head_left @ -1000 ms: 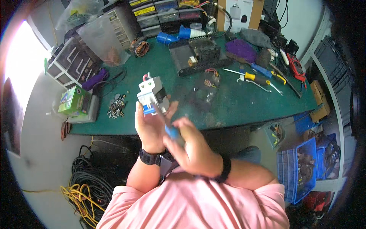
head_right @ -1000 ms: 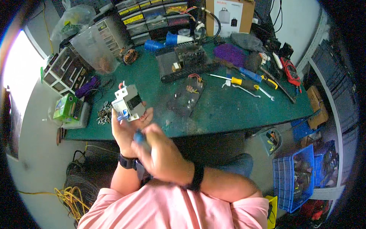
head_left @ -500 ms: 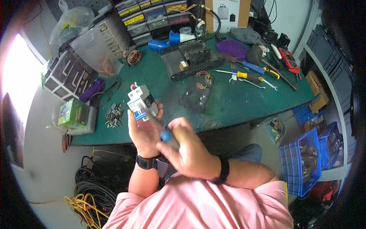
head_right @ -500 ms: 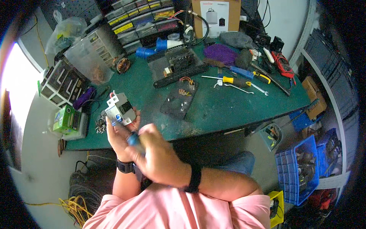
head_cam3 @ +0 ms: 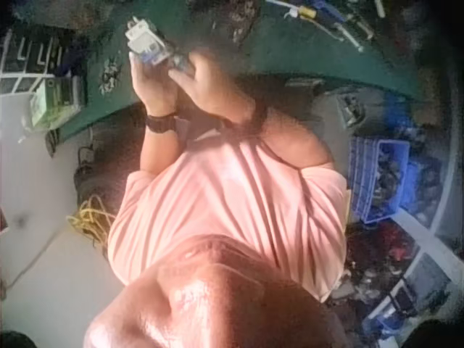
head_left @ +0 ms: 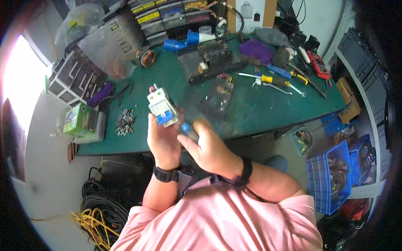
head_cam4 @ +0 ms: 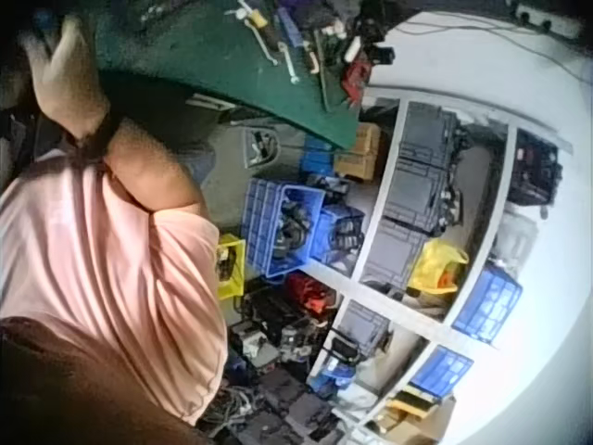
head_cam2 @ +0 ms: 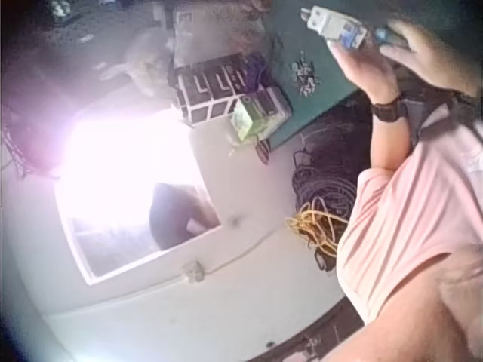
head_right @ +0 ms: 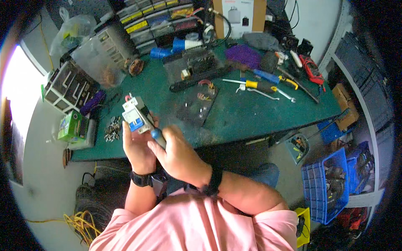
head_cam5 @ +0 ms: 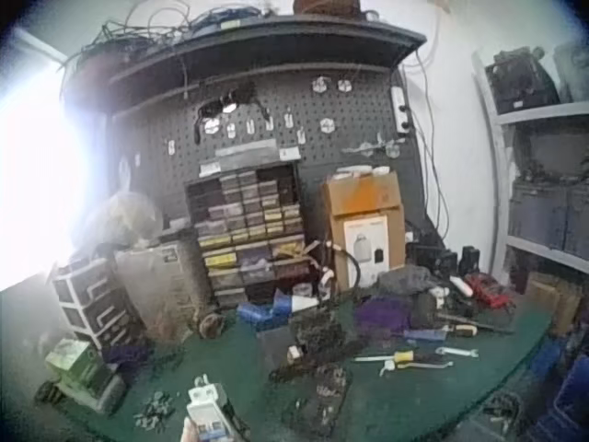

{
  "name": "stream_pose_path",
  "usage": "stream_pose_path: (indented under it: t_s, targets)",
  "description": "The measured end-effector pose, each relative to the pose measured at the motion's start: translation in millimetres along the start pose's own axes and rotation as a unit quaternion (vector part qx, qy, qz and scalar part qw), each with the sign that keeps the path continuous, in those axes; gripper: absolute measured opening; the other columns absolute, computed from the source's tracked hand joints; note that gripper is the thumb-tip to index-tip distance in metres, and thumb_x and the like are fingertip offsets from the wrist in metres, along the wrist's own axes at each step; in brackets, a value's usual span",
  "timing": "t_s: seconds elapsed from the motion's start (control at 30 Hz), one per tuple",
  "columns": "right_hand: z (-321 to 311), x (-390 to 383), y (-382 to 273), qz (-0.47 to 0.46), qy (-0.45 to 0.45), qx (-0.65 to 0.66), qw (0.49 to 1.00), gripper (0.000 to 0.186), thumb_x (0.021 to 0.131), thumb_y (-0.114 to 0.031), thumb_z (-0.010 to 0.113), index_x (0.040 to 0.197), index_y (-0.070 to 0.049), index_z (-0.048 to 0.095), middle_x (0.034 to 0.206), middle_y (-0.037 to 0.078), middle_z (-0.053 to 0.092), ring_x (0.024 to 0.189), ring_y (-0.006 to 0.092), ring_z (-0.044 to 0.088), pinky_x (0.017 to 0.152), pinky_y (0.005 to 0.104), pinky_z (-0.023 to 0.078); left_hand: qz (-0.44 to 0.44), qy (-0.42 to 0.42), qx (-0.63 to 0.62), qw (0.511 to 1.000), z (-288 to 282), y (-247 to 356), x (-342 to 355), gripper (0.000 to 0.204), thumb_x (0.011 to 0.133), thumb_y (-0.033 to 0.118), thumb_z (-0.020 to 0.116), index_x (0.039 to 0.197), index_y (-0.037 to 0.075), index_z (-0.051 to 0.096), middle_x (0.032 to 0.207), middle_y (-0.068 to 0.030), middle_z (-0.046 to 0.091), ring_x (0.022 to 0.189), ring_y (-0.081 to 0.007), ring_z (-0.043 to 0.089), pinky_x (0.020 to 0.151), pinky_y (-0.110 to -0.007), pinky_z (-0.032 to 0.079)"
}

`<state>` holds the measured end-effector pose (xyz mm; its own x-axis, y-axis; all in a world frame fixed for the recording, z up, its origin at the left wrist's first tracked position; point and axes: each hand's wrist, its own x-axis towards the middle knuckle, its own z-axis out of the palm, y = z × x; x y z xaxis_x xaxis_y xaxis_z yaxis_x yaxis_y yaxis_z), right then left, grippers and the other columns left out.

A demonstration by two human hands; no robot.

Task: The person disassembles a white electrical component, likely a circuit breaker, using pliers and a screwdriver. They remove a black plastic cover and internal parts, then reassemble the device and test its mechanism by hand.

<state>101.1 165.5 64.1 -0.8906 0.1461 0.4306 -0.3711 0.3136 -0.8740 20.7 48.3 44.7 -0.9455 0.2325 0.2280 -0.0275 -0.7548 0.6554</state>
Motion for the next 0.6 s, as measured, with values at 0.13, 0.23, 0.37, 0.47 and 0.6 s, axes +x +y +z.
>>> stream_pose_path:
  t_s: [0.13, 0.23, 0.37, 0.47, 0.6]
  targets:
    - [-3.6, -5.4, -21.7, -0.093, -0.008, -0.001, 0.996, 0.031, 0.094, -0.021, 0.065, 0.098, 0.005, 0.049, 0.097, 0.025, 0.052, 0.087, 0.0413, 0.054, 0.078, 0.0455, 0.044, -0.016, -0.045, -0.041, 0.998, 1.1, 4.3, -5.1, 0.050, 0.103, 0.041, 0.047, 0.137, 0.004, 0.049, 0.126, -0.0146, 0.062, 0.110, -0.0298, 0.062, 0.099, -0.046, 0.048]
    - [-6.6, -7.8, -10.1, -0.060, 0.030, -0.005, 0.998, 0.031, 0.094, -0.022, 0.065, 0.096, 0.004, 0.049, 0.098, 0.026, 0.051, 0.088, 0.0423, 0.053, 0.079, 0.0452, 0.045, -0.003, -0.015, -0.075, 0.997, 2.7, 0.5, 7.4, 0.048, 0.105, 0.040, 0.043, 0.136, 0.004, 0.050, 0.125, -0.0133, 0.063, 0.110, -0.0318, 0.062, 0.097, -0.047, 0.049]
    - [-7.2, -0.6, -6.7, 0.002, -0.034, -0.064, 0.997, 0.030, 0.093, -0.019, 0.066, 0.096, 0.007, 0.051, 0.098, 0.028, 0.052, 0.090, 0.0454, 0.054, 0.081, 0.0473, 0.045, -0.034, -0.030, -0.057, 0.997, 2.2, 3.0, 1.6, 0.053, 0.104, 0.046, 0.039, 0.140, 0.008, 0.048, 0.123, -0.0166, 0.063, 0.108, -0.0321, 0.062, 0.093, -0.044, 0.052]
    - [-11.1, -8.9, -35.6, -0.116, 0.018, 0.024, 0.993, 0.031, 0.093, -0.020, 0.065, 0.098, 0.007, 0.051, 0.097, 0.028, 0.052, 0.089, 0.0458, 0.053, 0.081, 0.0476, 0.044, -0.039, 0.029, -0.031, 0.998, 0.1, 4.0, 2.3, 0.053, 0.104, 0.046, 0.038, 0.137, 0.006, 0.050, 0.117, -0.0181, 0.065, 0.099, -0.0313, 0.064, 0.084, -0.041, 0.053]
    - [-9.6, -10.3, -15.9, -0.060, -0.001, -0.001, 0.998, 0.032, 0.093, -0.021, 0.066, 0.100, 0.007, 0.052, 0.097, 0.029, 0.054, 0.091, 0.0460, 0.054, 0.083, 0.0477, 0.045, -0.037, -0.011, -0.079, 0.996, -1.8, 3.4, 2.8, 0.051, 0.103, 0.040, 0.047, 0.137, 0.002, 0.048, 0.124, -0.0167, 0.063, 0.109, -0.0346, 0.063, 0.092, -0.047, 0.052]
